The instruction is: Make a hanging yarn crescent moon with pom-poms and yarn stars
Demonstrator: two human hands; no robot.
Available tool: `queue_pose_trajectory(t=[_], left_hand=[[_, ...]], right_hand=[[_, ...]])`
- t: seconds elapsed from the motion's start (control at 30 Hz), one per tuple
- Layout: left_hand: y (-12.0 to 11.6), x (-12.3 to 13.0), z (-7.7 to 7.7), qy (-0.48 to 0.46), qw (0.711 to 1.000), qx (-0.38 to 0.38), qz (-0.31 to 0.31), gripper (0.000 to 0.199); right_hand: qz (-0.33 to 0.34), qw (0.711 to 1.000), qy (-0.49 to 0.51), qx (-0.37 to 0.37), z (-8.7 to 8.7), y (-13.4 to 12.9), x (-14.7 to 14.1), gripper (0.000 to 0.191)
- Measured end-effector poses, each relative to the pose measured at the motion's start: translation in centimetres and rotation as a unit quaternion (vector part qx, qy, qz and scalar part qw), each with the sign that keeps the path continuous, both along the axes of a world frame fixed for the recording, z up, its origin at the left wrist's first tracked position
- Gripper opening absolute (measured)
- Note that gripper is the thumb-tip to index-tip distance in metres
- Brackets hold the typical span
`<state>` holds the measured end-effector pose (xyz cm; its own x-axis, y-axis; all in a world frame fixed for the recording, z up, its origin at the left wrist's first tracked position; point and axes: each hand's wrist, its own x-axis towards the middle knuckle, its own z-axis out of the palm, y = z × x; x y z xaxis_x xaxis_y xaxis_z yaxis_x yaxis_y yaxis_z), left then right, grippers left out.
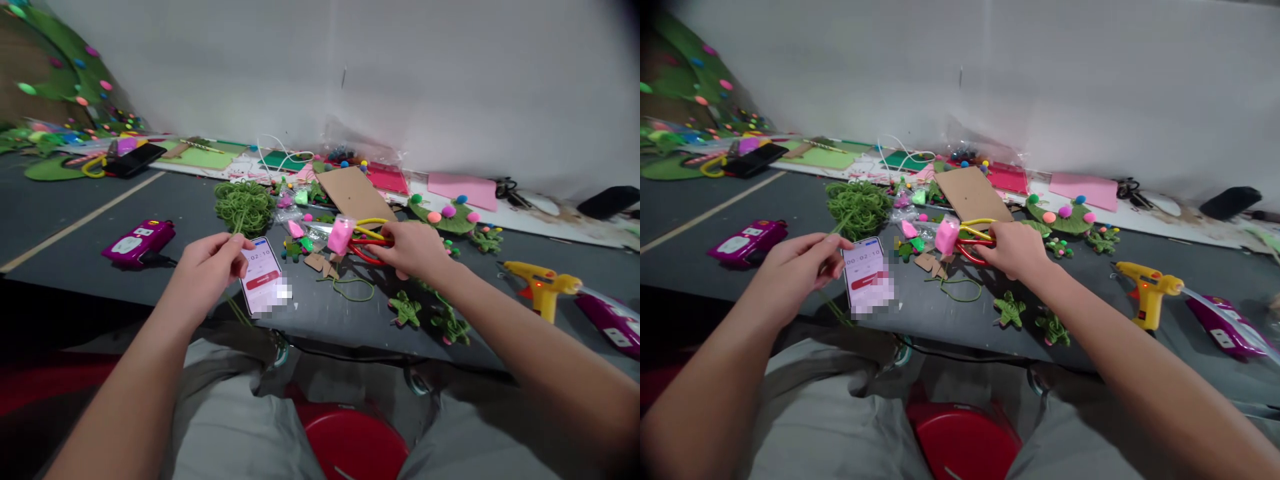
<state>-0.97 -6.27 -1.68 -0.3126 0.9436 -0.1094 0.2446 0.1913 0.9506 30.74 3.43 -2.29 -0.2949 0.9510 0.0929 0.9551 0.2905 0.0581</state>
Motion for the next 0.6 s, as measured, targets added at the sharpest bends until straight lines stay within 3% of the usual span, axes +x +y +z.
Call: queue_pose_trajectory(t=[0.13, 0.33, 0.6], left_hand=[[0.4, 0.5, -0.1, -0.013, 1.0, 0.016, -0.01, 0.022], [0.6, 0.1, -0.2, -0.034, 0.999, 0.022, -0.011, 0.02], [-0.1, -1.1, 0.2, -0.174, 0.982, 0.04, -0.061, 0.018]], right_hand=[[0.0, 1.0, 0.017, 0.012, -0.4, 1.6, -1.2, 0.047], [-0.001, 0.996, 0.051, 0.073, -0.2, 3.6, -3.1, 0.037], [0.126, 0.979, 0.06, 0.145, -0.7, 4.5, -6.0, 0.046]])
